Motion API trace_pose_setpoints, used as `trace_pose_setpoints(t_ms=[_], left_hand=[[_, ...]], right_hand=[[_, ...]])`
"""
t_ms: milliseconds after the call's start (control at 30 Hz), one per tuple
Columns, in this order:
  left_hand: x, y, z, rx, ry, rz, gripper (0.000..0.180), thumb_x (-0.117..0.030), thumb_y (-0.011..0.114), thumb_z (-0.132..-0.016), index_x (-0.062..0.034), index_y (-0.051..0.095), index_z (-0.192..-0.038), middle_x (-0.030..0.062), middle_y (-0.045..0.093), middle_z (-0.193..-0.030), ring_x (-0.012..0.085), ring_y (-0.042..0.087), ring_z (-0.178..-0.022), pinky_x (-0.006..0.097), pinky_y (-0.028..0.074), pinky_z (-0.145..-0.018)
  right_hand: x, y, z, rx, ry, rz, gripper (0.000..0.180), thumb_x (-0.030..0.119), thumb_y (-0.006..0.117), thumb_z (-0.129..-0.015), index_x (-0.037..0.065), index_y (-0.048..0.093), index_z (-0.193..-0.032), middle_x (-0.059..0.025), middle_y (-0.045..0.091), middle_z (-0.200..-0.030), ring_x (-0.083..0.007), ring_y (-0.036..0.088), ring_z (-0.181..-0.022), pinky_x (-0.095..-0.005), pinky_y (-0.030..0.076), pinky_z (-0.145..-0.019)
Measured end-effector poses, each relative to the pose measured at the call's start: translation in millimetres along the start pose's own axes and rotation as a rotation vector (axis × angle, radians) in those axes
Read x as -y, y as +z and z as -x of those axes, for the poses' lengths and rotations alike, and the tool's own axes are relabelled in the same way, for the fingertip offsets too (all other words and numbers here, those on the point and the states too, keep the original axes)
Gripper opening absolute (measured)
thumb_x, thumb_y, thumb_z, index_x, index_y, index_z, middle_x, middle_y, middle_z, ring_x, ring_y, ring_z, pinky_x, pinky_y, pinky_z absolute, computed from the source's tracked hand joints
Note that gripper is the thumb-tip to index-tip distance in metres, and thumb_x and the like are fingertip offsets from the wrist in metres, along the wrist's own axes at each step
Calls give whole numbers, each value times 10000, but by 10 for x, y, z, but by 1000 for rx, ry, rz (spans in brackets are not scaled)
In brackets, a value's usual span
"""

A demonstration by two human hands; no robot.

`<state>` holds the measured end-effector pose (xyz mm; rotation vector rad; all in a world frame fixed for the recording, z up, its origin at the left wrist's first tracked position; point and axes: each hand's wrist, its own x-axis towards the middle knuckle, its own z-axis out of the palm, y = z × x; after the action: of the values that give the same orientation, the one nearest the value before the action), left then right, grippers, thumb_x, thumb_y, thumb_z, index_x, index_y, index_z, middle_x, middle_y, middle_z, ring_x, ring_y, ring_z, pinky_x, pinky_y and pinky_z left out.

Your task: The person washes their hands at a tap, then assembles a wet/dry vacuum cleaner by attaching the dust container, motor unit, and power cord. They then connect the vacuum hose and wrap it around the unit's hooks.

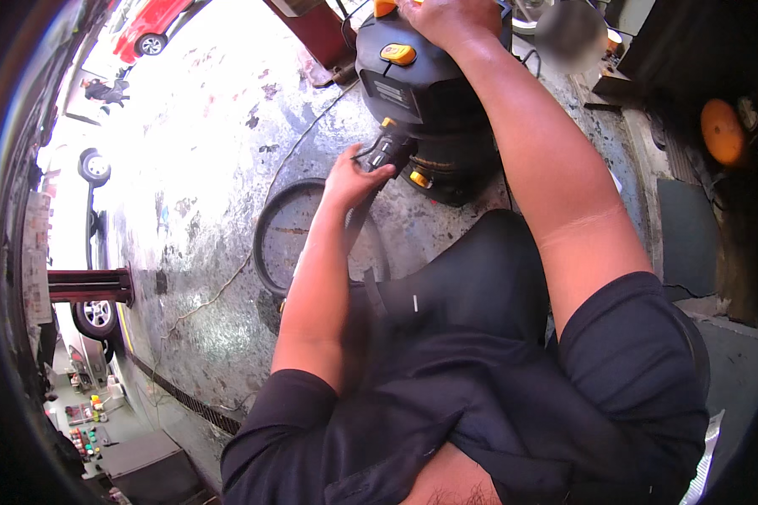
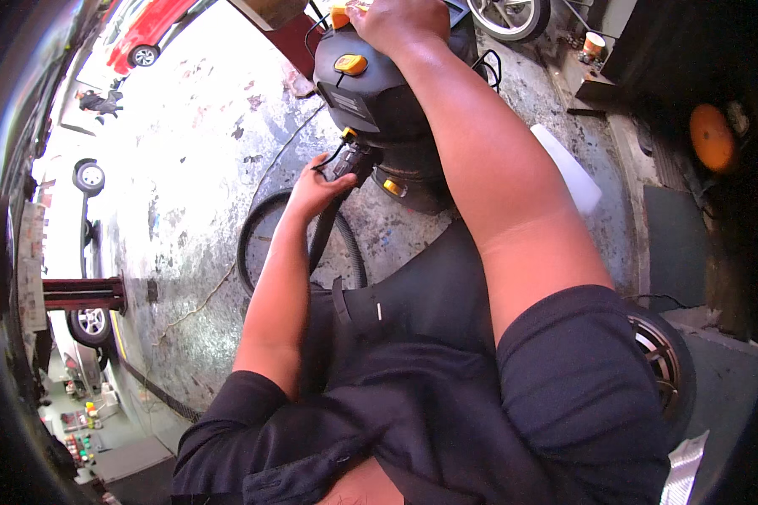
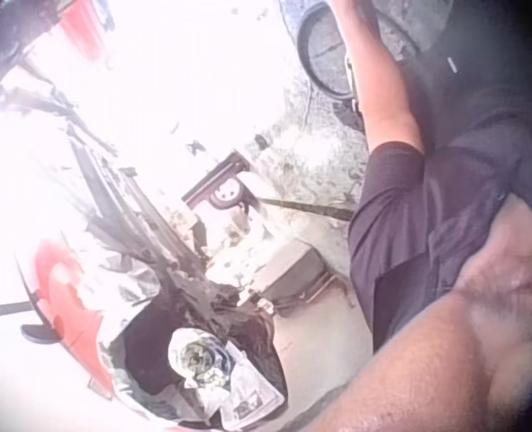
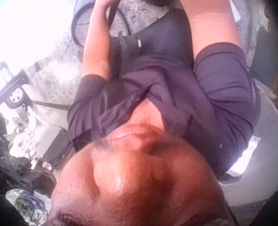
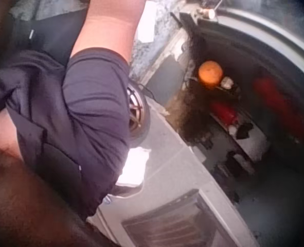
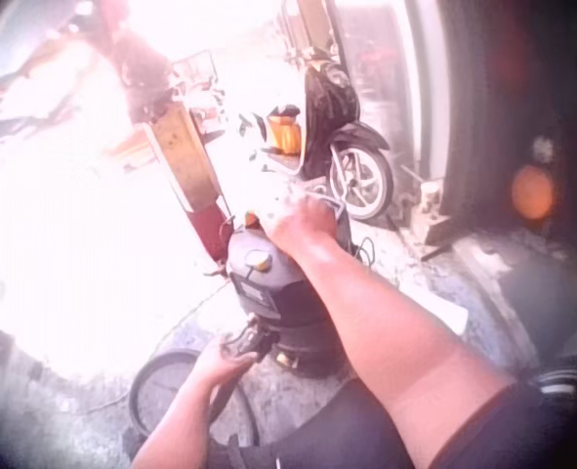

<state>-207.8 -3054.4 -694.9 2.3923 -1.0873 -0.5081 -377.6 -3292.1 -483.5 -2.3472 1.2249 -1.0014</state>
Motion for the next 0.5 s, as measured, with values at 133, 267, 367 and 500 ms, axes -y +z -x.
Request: trace_pose_setpoints(t_ms=[133,267,367,500], left_hand=[[-130,180,572,-717,186,144,560,-267,862,-746,-15,607,-1176,190,618,-1134,354,621,-1030,443,498,-927],[-367,336,1054,-294,599,-22,534,-229,810,-786,-50,639,-1258,201,611,-1288,388,573,-1231,483,445,-1073],[-247,369,538,-376,404,-141,778,-377,803,-837,-23,481,-1451,262,463,-1492,422,414,-1421,513,341,-1173],[41,-61,-245,521,-22,411,824,-330,866,-785,-88,513,-1489,133,702,-1213,269,702,-1087,402,523,-959]], right_hand=[[-149,83,-46,-18,-25,1,454,468,562,-950,138,714,-1222,-169,723,-1206,-368,703,-1089,-479,569,-918],[-242,483,-69,-157,-80,126,468,530,594,-935,127,722,-1134,-159,735,-1098,-362,720,-1014,-480,579,-851],[-225,464,-149,-187,-112,202,518,629,632,-916,135,725,-1036,-132,760,-962,-362,744,-909,-496,593,-754],[-127,213,-97,-125,-91,206,516,604,643,-916,132,684,-1119,-131,759,-1029,-352,747,-917,-496,599,-750]])
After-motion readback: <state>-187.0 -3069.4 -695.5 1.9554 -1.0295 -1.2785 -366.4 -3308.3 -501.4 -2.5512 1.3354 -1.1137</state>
